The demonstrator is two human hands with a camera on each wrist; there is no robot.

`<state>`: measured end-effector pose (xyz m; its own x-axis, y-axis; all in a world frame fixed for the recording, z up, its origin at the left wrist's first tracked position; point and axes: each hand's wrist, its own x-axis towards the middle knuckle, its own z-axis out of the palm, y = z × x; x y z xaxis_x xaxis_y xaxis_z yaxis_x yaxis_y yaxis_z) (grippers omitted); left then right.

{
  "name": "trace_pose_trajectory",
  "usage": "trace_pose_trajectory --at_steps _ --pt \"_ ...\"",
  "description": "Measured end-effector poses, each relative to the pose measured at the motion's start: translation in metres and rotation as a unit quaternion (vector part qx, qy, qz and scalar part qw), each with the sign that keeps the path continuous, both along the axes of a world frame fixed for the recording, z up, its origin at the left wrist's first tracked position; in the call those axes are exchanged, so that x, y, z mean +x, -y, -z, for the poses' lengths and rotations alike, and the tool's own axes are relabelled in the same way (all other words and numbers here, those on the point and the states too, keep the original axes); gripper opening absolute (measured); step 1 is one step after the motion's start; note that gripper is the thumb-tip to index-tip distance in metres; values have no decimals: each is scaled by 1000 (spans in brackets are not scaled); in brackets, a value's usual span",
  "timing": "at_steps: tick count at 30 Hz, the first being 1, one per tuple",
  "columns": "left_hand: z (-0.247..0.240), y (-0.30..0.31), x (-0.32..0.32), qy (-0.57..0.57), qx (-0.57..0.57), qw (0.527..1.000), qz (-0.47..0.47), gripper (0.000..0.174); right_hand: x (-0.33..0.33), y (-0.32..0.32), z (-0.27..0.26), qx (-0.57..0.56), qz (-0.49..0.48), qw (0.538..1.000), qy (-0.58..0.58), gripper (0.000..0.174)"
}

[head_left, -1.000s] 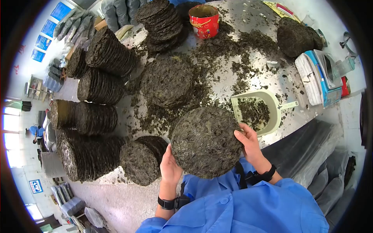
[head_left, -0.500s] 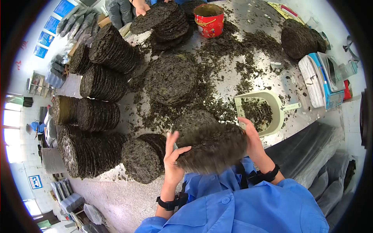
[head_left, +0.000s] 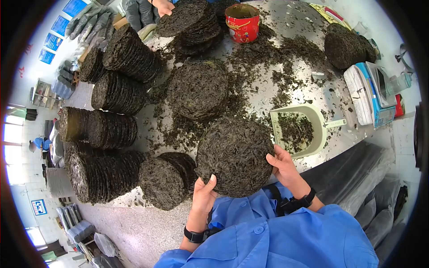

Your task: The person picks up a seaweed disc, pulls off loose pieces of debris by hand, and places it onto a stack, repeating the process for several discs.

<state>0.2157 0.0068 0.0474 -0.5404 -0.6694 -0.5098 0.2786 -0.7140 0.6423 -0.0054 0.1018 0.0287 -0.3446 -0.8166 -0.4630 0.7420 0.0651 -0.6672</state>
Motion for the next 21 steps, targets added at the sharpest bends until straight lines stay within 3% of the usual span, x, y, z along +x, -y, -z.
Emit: trace_pose_trajectory --at_steps 2,6,8,13,15,16,18,19,20,21 --pt "2 2 3 5 -3 1000 7 31 -3 -3 4 4 -24 1000 -6 28" --pt "5 2 5 0 0 1000 5 31 -7 -12 27 1 -35 999 3 28" --pt "9 3 9 6 -5 1000 12 31 -2 -8 28 30 -9 999 8 17" --pt "5 1 16 4 -20 1000 -4 33 2 0 16 35 -45 998 11 19" --pt "6 -3 25 8 -49 991 -123 34 9 11 11 37 -67 997 15 22" --pt "-1 -4 32 12 -102 979 -177 34 13 17 14 51 -78 994 -52 22" --pt "-12 0 63 130 -203 929 -282 35 18 21 25 65 -88 987 -121 23" --pt "-20 4 81 222 -310 880 -283 35 21 21 36 44 -169 920 -350 25" --pt "-22 8 101 285 -402 822 -284 31 25 22 50 20 -240 795 -557 30" --pt "-14 9 134 405 -476 742 -243 33 30 24 70 -68 -238 693 -677 51"
